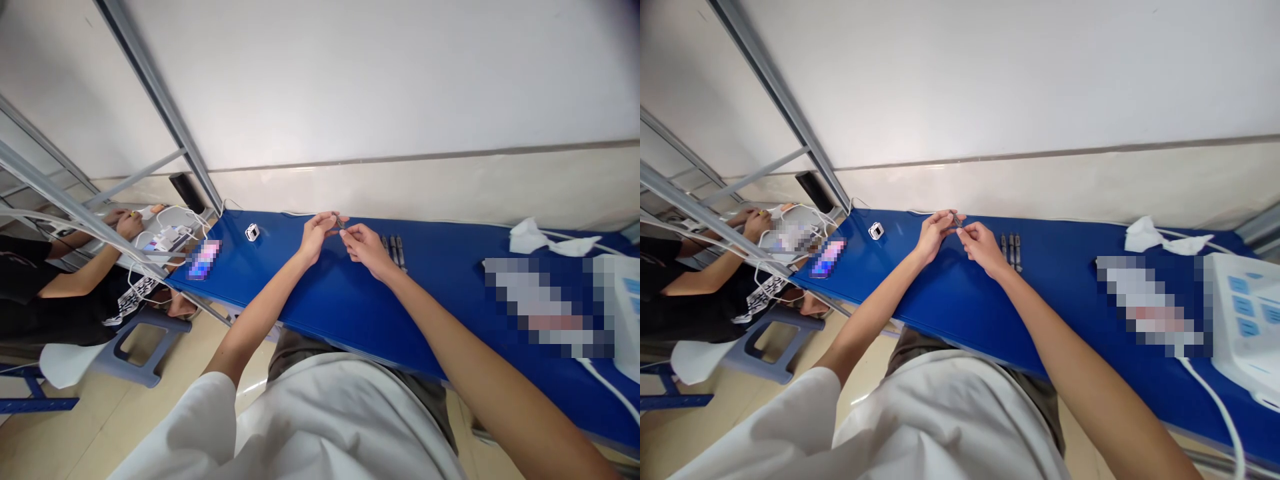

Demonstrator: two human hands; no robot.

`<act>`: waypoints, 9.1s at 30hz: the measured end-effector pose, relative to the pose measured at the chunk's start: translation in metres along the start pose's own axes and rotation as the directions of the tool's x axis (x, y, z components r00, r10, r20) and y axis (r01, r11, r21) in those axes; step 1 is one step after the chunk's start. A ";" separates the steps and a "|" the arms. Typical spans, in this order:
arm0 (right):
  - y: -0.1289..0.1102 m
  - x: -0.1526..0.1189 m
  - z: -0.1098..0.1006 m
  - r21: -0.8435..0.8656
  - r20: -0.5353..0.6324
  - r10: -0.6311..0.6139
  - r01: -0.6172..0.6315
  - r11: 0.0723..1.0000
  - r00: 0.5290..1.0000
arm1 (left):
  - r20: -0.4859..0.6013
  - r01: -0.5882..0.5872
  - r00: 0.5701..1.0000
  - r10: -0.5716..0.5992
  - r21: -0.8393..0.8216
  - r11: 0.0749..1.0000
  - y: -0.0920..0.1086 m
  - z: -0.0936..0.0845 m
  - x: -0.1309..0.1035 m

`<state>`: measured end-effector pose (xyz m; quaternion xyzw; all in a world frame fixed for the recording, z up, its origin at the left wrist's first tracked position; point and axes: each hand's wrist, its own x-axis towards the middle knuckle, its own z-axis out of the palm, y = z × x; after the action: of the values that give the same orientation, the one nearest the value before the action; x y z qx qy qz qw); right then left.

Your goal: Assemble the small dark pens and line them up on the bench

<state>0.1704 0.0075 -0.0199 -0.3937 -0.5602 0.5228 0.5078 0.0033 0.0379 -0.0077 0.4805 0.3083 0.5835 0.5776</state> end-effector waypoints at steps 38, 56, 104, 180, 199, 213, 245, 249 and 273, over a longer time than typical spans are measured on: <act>0.002 0.001 -0.003 0.003 0.074 -0.023 0.023 1.000 0.997 | -0.034 0.007 0.999 -0.007 0.007 1.000 0.002 -0.002 0.000; -0.005 -0.001 -0.001 0.091 0.108 0.033 -0.043 0.995 0.994 | -0.020 0.048 0.999 -0.049 -0.026 0.998 0.006 0.000 -0.001; -0.009 0.022 -0.026 0.338 -0.249 -0.076 0.160 0.928 0.965 | -0.079 0.068 0.994 -0.072 -0.046 0.997 0.005 0.001 0.000; -0.002 -0.010 0.000 -0.547 0.280 -0.324 0.428 0.719 0.903 | 0.071 -0.100 0.995 0.075 0.474 0.875 -0.008 -0.015 0.006; 0.000 0.001 -0.024 -0.862 0.208 -0.307 0.322 0.391 0.929 | 0.246 -0.273 0.962 0.120 0.857 0.438 -0.004 -0.030 0.009; 0.019 0.021 -0.072 -0.962 -0.257 -0.257 -0.220 0.164 0.932 | 0.265 -0.273 0.961 0.081 0.954 0.125 -0.009 -0.030 0.006; -0.011 0.010 -0.021 0.484 -0.021 0.166 -0.135 0.865 0.986 | 0.235 -0.235 0.972 0.010 0.971 -0.051 -0.021 -0.036 0.012; -0.012 0.008 -0.019 0.452 -0.002 0.153 -0.136 0.882 0.988 | 0.242 -0.241 0.970 0.027 0.970 -0.040 -0.019 -0.035 0.011; -0.011 0.003 -0.012 0.270 0.044 0.061 -0.070 0.960 0.997 | 0.227 -0.221 0.965 0.135 0.414 0.883 -0.022 -0.004 0.007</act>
<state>0.1827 0.0114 -0.0089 -0.3294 -0.4786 0.6181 0.5295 0.0091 0.0485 -0.0276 0.6776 0.3284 0.5014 0.4261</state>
